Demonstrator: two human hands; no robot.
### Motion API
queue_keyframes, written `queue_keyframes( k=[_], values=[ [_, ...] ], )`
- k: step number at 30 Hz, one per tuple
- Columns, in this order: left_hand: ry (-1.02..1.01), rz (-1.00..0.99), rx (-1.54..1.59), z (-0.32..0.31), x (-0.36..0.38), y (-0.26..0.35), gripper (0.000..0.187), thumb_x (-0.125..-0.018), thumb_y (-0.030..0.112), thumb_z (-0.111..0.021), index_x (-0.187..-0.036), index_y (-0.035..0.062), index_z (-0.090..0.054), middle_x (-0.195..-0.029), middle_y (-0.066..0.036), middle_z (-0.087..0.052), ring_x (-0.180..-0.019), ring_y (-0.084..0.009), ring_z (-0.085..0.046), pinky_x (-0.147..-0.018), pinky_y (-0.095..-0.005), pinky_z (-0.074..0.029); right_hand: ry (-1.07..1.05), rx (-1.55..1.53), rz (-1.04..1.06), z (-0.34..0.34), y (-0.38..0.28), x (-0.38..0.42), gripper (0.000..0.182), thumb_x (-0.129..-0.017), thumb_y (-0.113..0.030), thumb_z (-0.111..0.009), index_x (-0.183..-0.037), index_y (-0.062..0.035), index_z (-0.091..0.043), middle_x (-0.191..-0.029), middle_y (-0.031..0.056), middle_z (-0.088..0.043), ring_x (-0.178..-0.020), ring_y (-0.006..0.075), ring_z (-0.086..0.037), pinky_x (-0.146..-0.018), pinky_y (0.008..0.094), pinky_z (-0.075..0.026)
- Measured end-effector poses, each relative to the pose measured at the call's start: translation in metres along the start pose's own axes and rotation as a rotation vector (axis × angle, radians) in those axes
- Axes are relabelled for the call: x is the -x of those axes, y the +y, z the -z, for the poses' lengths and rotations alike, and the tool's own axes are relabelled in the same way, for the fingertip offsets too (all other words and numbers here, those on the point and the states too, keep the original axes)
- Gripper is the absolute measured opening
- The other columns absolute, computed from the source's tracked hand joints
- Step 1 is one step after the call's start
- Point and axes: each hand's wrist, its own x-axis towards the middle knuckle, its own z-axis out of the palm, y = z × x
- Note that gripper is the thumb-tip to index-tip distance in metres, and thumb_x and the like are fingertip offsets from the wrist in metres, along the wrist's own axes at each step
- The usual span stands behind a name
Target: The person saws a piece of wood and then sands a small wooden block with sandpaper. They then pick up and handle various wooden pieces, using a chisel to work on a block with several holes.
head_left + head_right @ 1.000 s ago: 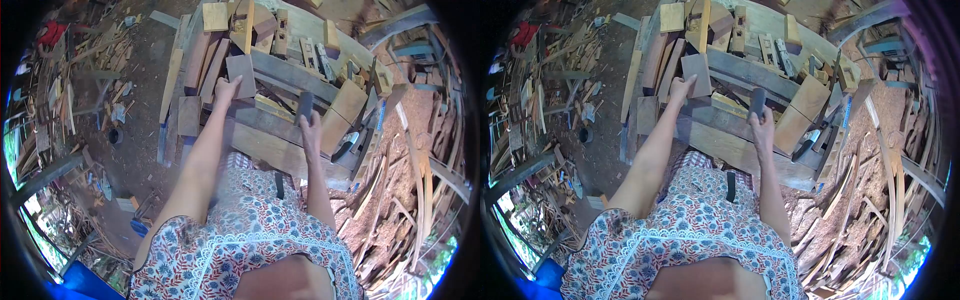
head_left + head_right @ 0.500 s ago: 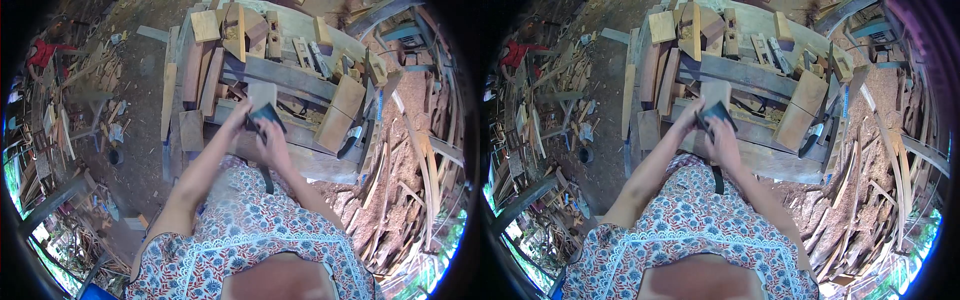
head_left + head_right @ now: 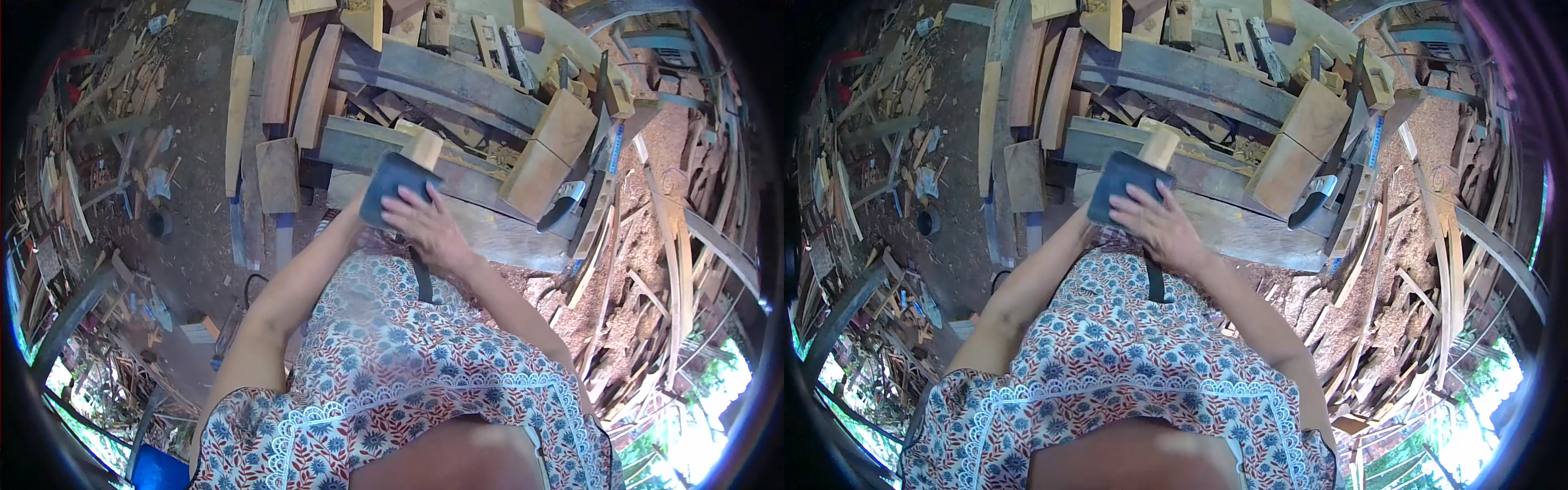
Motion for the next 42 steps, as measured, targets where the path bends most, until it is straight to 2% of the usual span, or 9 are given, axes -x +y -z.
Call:
queue_keyframes(
  k=[14,16,17,19,23,25,32,35,42],
  values=[
    [0.133,0.068,0.151,-0.017,0.019,0.0,0.046,-0.091,0.046,-0.033,-0.112,0.0087,-0.05,-0.096,-0.01,-0.059,-0.083,-0.018,-0.061,-0.066,-0.0306,-0.053,0.148,0.1,-0.21,0.007,0.065,-0.026,0.047,-0.078,-0.002,-0.051,-0.123,-0.0137,-0.046,-0.132,0.0055,-0.042,-0.125,0.0256,-0.034,-0.105,0.0458,-0.019],
    [0.021,-0.63,-0.329,-0.035,0.07,0.0,0.042,-0.094,0.041,-0.029,-0.112,0.0091,-0.05,-0.094,-0.009,-0.058,-0.083,-0.0177,-0.06,-0.067,-0.0278,-0.052,-0.178,0.021,0.085,0.011,-0.009,-0.02,0.043,-0.082,-0.006,-0.048,-0.124,-0.015,-0.045,-0.133,0.0031,-0.041,-0.127,0.0225,-0.032,-0.106,0.0452,-0.017],
    [0.11,0.045,0.166,0.0,0.015,-0.007,0.039,-0.094,0.035,-0.032,-0.12,0.0093,-0.046,-0.115,-0.011,-0.052,-0.104,-0.0195,-0.053,-0.087,-0.0333,-0.045,-0.244,-0.07,0.151,0.01,-0.019,-0.016,0.044,-0.081,-0.01,-0.049,-0.124,-0.0161,-0.045,-0.133,0.0006,-0.04,-0.127,0.0192,-0.031,-0.107,0.0445,-0.017],
    [-0.669,-0.109,0.552,-0.007,0.035,0.001,0.04,-0.093,0.031,-0.038,-0.122,0.0046,-0.042,-0.112,-0.013,-0.052,-0.098,-0.0194,-0.055,-0.084,-0.0324,-0.048,-0.142,0.141,0.199,-0.001,0.0,-0.018,0.047,-0.077,-0.012,-0.052,-0.124,-0.0161,-0.044,-0.134,-0.0002,-0.04,-0.128,0.017,-0.029,-0.107,0.044,-0.017],
    [-0.166,-0.974,-0.348,0.023,-0.02,-0.033,0.04,-0.087,0.036,-0.048,-0.113,0.0058,-0.049,-0.1,-0.013,-0.058,-0.087,-0.0212,-0.059,-0.074,-0.0347,-0.051,0.285,-0.134,0.029,0.024,-0.012,-0.051,0.044,-0.076,-0.01,-0.055,-0.12,-0.0146,-0.05,-0.127,0.0017,-0.048,-0.126,0.0188,-0.034,-0.107,0.0425,-0.017],
    [0.021,-0.012,0.359,-0.001,-0.009,0.007,0.038,-0.085,0.038,-0.051,-0.106,0.0066,-0.051,-0.088,-0.009,-0.061,-0.073,-0.0206,-0.062,-0.07,-0.0359,-0.052,0.409,-0.125,-0.009,0.038,-0.012,-0.051,0.042,-0.077,-0.008,-0.054,-0.118,-0.0137,-0.052,-0.124,0.0029,-0.05,-0.124,0.0208,-0.037,-0.106,0.0435,-0.018],
    [-0.096,0.034,0.271,0.008,-0.013,-0.008,0.044,-0.089,0.044,-0.039,-0.106,0.0049,-0.051,-0.088,-0.012,-0.061,-0.069,-0.0223,-0.062,-0.05,-0.0322,-0.052,0.165,-0.192,-0.42,0.013,0.081,-0.038,0.033,-0.085,-0.012,-0.048,-0.118,-0.0143,-0.052,-0.124,0.0019,-0.05,-0.122,0.0189,-0.04,-0.104,0.0461,-0.021],
    [-0.042,0.106,0.459,0.009,-0.005,-0.007,0.048,-0.09,0.046,-0.035,-0.104,0.0035,-0.051,-0.083,-0.012,-0.061,-0.064,-0.0228,-0.062,-0.049,-0.0318,-0.051,-0.034,-0.107,0.016,0.019,0.009,-0.03,0.035,-0.086,-0.011,-0.047,-0.121,-0.0125,-0.049,-0.127,0.0043,-0.047,-0.124,0.0227,-0.037,-0.105,0.0458,-0.019],
    [-0.063,0.012,0.526,0.037,-0.038,-0.034,0.041,-0.091,0.038,-0.033,-0.114,0.0064,-0.045,-0.092,-0.011,-0.06,-0.071,-0.0241,-0.062,-0.054,-0.0404,-0.052,0.022,-0.1,-0.153,0.025,0.019,-0.037,0.033,-0.087,-0.013,-0.045,-0.12,-0.0148,-0.05,-0.13,0.002,-0.045,-0.124,0.0219,-0.036,-0.105,0.0465,-0.018]
  ],
)
